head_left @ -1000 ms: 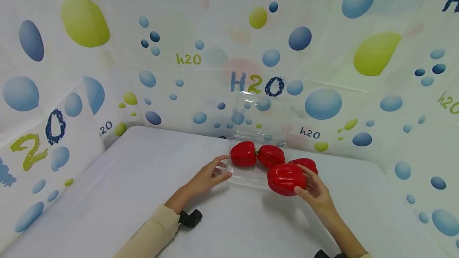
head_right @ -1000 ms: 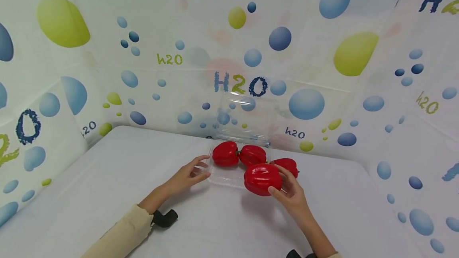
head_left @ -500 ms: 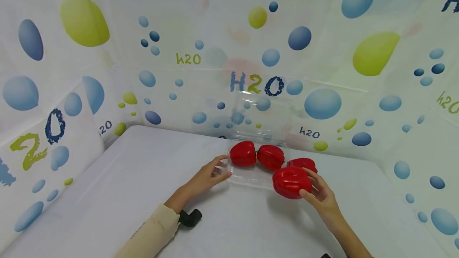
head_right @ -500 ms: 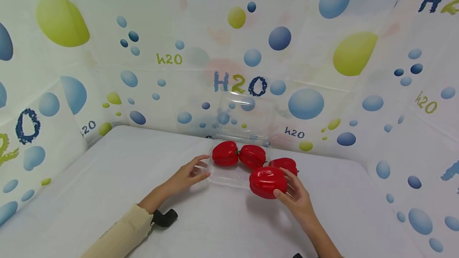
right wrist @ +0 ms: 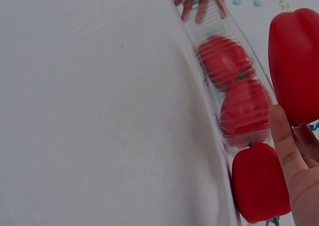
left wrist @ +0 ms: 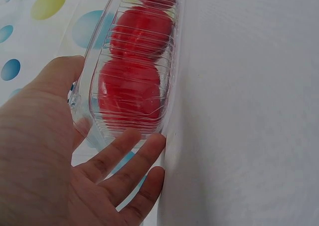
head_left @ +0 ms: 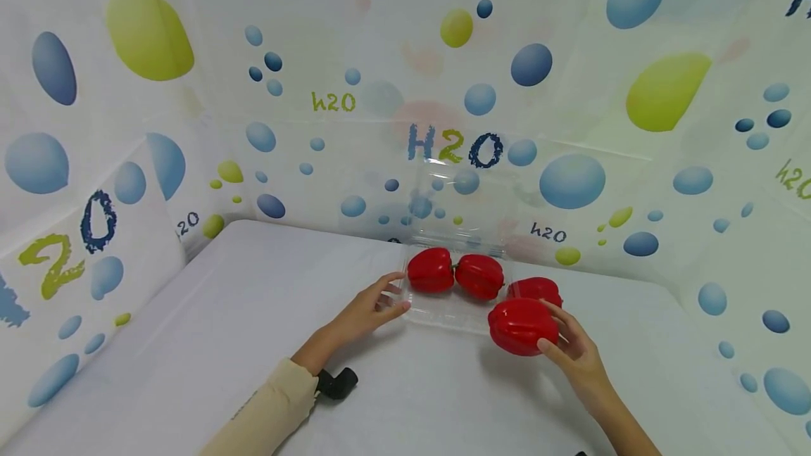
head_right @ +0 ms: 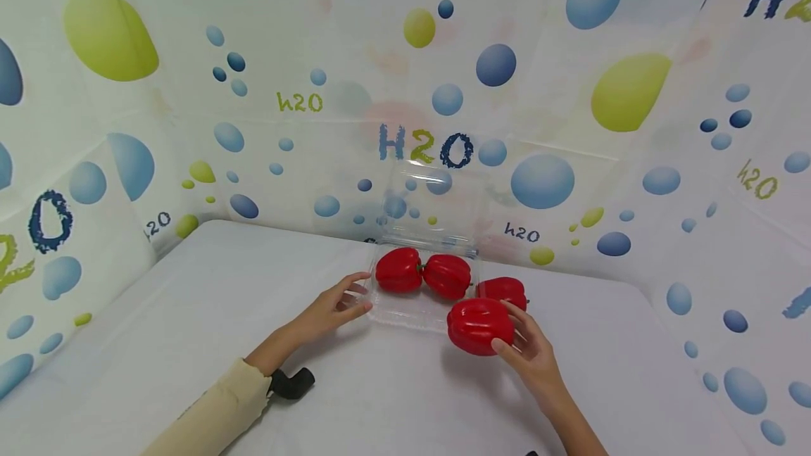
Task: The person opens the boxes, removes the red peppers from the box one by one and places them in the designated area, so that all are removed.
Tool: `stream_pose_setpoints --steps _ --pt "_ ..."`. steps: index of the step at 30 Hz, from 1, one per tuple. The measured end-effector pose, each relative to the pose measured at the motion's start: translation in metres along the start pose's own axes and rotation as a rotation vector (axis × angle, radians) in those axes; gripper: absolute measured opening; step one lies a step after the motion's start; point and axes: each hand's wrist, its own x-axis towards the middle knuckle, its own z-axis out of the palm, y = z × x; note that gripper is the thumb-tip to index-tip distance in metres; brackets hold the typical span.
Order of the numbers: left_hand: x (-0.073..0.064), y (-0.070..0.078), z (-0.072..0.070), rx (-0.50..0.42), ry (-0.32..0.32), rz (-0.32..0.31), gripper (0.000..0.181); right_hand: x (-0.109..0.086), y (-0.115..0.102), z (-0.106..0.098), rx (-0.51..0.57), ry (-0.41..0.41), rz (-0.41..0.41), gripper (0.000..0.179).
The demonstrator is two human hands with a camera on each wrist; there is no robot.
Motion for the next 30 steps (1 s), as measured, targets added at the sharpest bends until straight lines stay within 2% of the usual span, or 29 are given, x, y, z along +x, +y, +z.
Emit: stream_pose_setpoints --steps 8,16,20,30 --pt "0.000 -0.002 0.000 -0.011 -0.003 0.002 0.064 -0.003 0.007 -0.003 -0.007 0.020 -0.010 0.063" --pt "0.002 0.000 -0.003 -0.003 0.005 0.006 0.064 -0.001 0.013 -0.006 0.005 -0.012 -0.104 0.060" --pt "0.002 0.001 -0.003 -0.009 -0.002 0.000 0.064 -0.002 0.016 -0.008 0.046 -0.037 -0.097 0.059" --pt "0.003 -0.002 0.000 -0.001 0.004 0.001 0.064 -0.002 0.025 -0.027 0.119 -0.105 -0.186 0.053"
